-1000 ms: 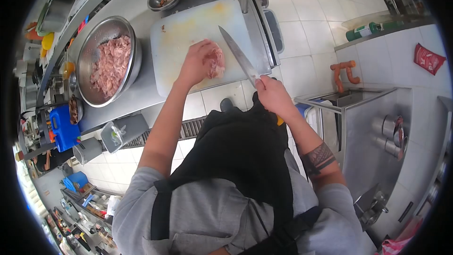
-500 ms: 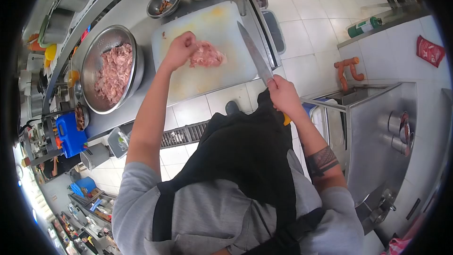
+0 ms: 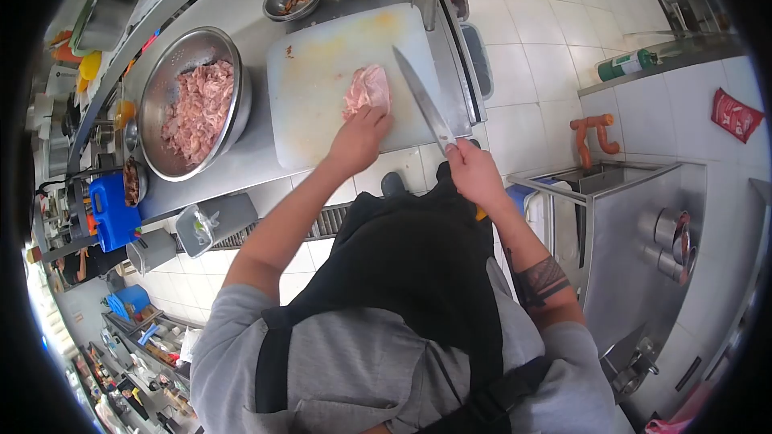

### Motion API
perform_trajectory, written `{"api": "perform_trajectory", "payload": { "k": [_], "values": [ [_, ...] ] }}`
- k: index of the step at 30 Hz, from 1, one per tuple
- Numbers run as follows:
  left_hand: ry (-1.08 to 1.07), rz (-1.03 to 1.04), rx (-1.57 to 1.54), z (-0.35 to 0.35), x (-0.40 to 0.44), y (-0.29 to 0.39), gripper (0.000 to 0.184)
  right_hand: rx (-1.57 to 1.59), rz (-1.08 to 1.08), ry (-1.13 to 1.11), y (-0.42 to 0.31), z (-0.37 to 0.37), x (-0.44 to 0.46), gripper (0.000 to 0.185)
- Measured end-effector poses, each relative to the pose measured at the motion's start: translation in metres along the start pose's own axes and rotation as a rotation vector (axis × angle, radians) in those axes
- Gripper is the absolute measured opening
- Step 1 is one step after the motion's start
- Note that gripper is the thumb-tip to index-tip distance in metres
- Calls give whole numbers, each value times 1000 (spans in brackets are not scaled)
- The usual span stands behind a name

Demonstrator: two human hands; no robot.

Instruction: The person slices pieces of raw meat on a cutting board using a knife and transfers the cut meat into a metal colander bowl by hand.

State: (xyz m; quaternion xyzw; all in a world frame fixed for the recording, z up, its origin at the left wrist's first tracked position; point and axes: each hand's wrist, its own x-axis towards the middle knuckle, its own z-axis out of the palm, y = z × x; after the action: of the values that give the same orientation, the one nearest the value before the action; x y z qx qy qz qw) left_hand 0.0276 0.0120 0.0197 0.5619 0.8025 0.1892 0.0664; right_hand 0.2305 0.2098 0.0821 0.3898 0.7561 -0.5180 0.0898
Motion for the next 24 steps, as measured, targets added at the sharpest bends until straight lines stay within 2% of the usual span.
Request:
{"api": "perform_trajectory", "payload": {
  "k": [1,2,4,8,10,11,13,14,16,17,19,20,22,23,24],
  "values": [
    [132,31,-59,4,-3,4,35,-68,-94,18,9,6,4,35],
    [127,33,-67,7,-4,3,35,-137,-183,34,19,9,6,35],
    [168,-128,-142,7,-4,2,39,-132,-133,14,15,12,2,35],
    [208,-153,-77,5,4,-8,38,-169,-151,16,21,15,9,34],
    [203,-202,21,6,11,-19,23,-117,-119,11,3,10,0,34],
    [204,-198,21,2,14,-23,23,-63,-85,4,-5,8,-3,34],
    [224,-286,-187,-40,30,-16,16,-33,-77,21,-10,5,-3,34],
    [220,-281,-190,-75,39,-6,16,-6,-65,32,-11,4,-5,34],
    [-36,-571,-696,-145,52,14,26,12,-44,30,-14,-1,-8,34],
    [-37,-572,-697,-155,55,6,26,29,-34,24,-16,-3,-8,35],
    [-222,-455,-527,-168,71,-23,27,18,-18,16,-20,-5,-8,35],
    [-221,-458,-530,-159,77,-44,27,8,-2,9,-21,-5,-9,34],
    [-86,-281,-447,-117,80,-83,32,15,-10,7,-18,-3,-9,35],
    [-84,-284,-447,-101,75,-87,32,27,-19,5,-17,-2,-9,35],
    [-21,-387,-198,-87,70,-88,34,26,-20,3,-18,-1,-10,35]
  ]
}}
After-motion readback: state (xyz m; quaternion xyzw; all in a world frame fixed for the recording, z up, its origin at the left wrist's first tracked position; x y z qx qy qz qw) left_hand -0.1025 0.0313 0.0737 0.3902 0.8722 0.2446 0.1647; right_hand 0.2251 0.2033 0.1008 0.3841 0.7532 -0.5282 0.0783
